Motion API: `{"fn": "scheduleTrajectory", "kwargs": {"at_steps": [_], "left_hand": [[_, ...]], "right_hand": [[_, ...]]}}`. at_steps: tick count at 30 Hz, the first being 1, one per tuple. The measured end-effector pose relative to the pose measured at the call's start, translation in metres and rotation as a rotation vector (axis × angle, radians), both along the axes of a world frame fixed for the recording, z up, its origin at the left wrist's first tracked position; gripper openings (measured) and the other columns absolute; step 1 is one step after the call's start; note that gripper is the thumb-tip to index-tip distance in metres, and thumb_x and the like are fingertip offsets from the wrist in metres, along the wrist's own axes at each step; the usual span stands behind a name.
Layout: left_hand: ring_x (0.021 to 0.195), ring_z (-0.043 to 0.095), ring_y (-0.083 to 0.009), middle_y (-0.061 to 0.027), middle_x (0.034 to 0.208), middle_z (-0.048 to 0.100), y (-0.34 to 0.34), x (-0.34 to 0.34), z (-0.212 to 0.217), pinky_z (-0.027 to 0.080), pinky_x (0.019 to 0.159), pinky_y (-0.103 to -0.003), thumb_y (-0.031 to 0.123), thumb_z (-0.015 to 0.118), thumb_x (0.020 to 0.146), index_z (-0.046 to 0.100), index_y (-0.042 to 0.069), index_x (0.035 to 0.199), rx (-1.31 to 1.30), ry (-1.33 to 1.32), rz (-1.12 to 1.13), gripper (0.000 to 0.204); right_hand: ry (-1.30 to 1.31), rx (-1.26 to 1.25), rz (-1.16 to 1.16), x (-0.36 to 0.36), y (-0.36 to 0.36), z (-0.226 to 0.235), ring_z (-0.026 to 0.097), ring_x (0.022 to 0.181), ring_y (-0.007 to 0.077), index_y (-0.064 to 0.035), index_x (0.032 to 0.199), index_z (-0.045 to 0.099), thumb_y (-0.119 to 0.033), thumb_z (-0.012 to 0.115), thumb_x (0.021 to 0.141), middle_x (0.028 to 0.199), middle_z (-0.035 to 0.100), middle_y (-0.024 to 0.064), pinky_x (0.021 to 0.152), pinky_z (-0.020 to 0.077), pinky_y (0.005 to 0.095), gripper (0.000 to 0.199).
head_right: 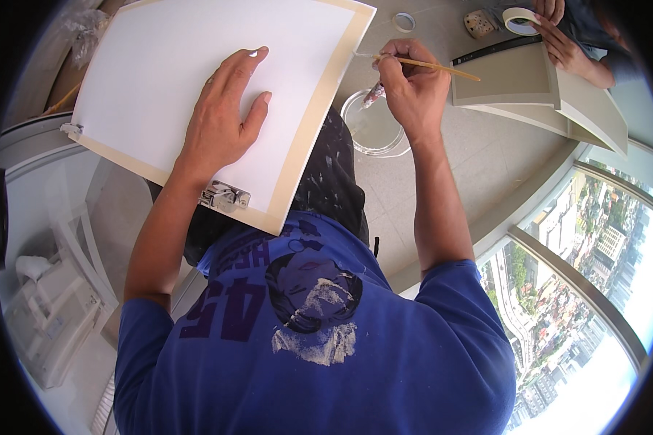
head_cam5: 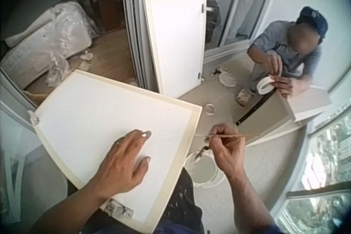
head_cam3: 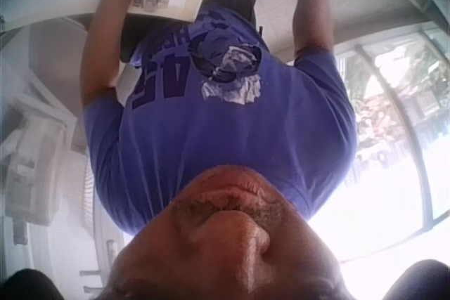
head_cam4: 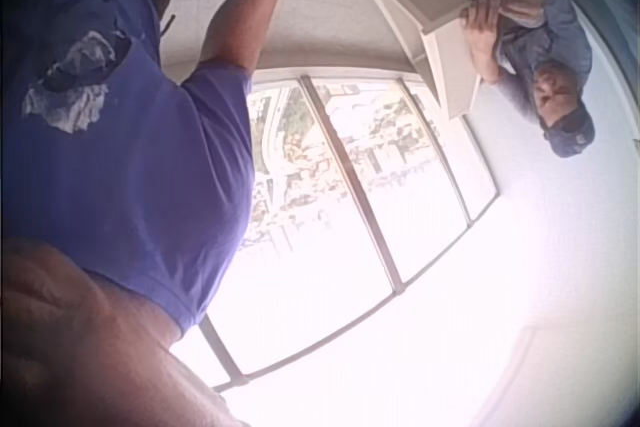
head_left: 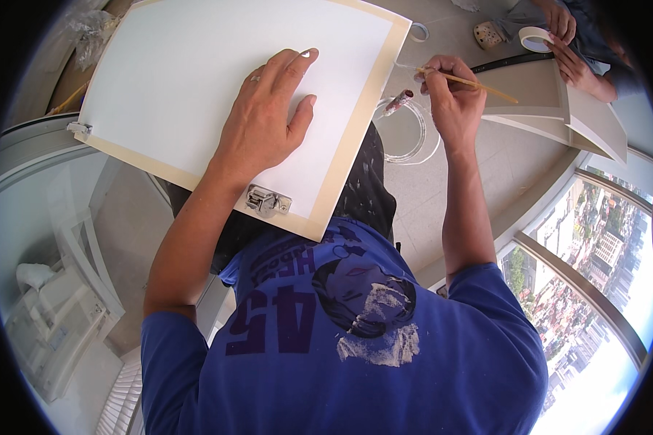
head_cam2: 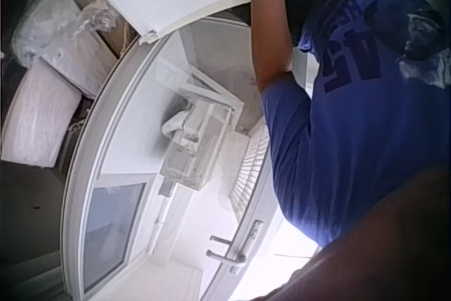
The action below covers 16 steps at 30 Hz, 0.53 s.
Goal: The person paints the edge of a white cabinet door using a brush and white paint from a bucket.
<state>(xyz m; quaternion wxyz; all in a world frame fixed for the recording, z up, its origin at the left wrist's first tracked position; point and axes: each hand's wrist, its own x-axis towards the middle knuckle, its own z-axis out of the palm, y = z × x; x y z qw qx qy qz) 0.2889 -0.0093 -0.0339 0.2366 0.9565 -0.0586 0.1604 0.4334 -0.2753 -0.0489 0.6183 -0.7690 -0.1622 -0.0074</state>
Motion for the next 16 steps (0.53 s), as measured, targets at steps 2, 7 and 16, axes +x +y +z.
{"fn": "scheduleTrajectory", "kwargs": {"at_steps": [2,7,16], "left_hand": [[0.136,0.059,-0.0436,-0.0247,0.149,0.058,0.000,0.000,0.001,0.046,0.118,-0.053,0.017,0.068,0.101,0.051,0.008,0.158,-0.014,0.003,-0.004,0.060],[0.135,0.059,-0.0441,-0.0247,0.148,0.058,-0.001,0.000,0.001,0.046,0.117,-0.053,0.016,0.067,0.100,0.051,0.008,0.157,-0.022,0.010,-0.008,0.059],[0.137,0.058,-0.0437,-0.0241,0.151,0.056,0.001,0.000,0.000,0.045,0.118,-0.054,0.017,0.068,0.100,0.048,0.009,0.159,-0.020,0.013,-0.007,0.063]], "right_hand": [[0.027,0.044,-0.022,-0.004,0.004,0.004,0.068,0.072,0.0091,0.0042,0.099,0.073,-0.006,0.066,0.093,0.083,0.076,0.0076,0.064,0.0553,0.0262,0.014],[0.027,0.053,-0.083,0.005,0.006,0.002,0.067,0.071,0.0085,0.0042,0.098,0.072,-0.005,0.065,0.094,0.083,0.076,0.0073,0.063,0.0547,0.0252,0.012],[-0.008,0.077,-0.006,0.001,0.004,0.000,0.067,0.072,0.0092,0.0033,0.099,0.072,-0.003,0.065,0.093,0.084,0.076,0.0073,0.064,0.0549,0.0248,0.011]]}}
